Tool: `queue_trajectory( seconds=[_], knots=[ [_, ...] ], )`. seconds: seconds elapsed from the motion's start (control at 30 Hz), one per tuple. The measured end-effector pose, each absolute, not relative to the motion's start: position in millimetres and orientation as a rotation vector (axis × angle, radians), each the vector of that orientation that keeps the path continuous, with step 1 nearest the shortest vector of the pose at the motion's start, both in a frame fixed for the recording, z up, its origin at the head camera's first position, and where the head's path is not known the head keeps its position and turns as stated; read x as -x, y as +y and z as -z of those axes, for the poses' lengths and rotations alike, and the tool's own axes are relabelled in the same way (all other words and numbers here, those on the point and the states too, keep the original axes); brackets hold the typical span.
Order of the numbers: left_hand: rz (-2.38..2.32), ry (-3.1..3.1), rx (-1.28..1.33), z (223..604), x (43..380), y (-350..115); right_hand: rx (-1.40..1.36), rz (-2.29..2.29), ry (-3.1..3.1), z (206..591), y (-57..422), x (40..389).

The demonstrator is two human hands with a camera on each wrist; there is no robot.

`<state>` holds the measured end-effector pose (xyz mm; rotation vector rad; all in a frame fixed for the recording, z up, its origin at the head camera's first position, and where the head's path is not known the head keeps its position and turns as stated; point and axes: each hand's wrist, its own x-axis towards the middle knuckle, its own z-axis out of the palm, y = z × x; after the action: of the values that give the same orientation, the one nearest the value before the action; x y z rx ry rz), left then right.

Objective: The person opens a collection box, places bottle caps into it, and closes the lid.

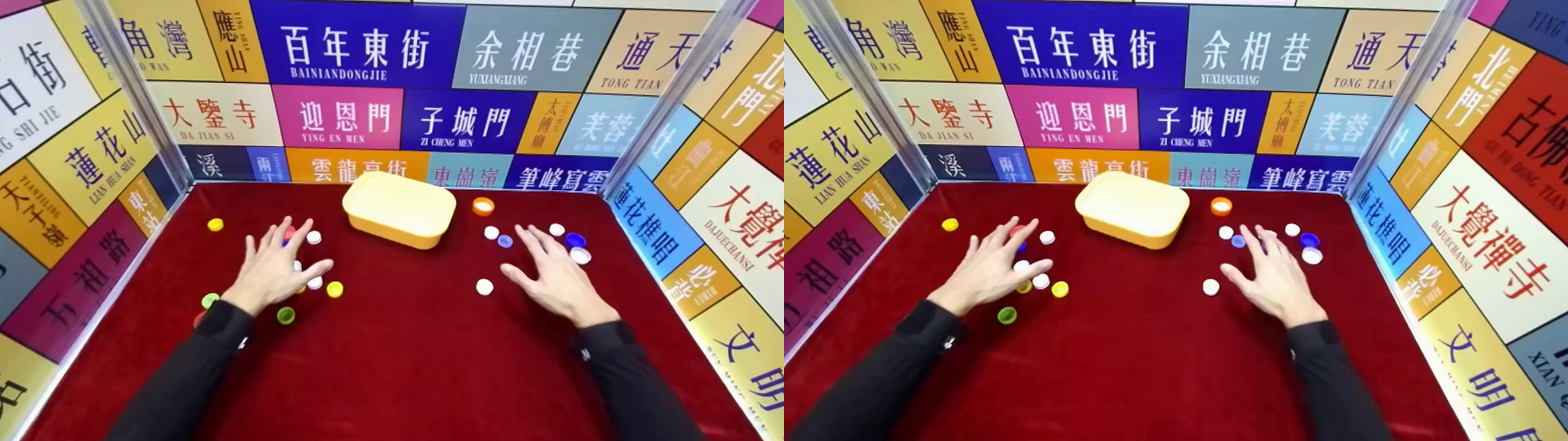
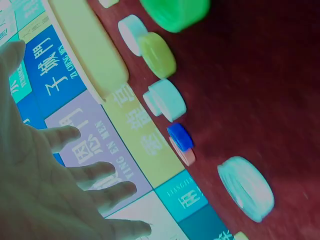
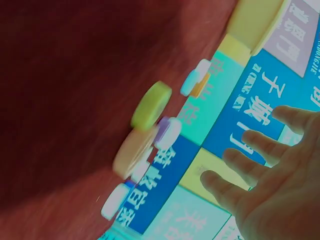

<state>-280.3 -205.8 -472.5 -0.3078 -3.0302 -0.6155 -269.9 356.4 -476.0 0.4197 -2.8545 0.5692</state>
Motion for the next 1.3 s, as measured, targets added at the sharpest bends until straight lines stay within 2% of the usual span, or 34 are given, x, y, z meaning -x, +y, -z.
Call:
queue_trajectory(
  seconds=[0.67,1.3],
  knots=[
    [0.903,-2.904,0.316,471,329,-149,-0.492,-0.904,-2.769,479,281,320],
    [1.061,-2.894,0.306,480,359,-118,-0.374,-1.112,-2.732,484,220,341]
  ],
)
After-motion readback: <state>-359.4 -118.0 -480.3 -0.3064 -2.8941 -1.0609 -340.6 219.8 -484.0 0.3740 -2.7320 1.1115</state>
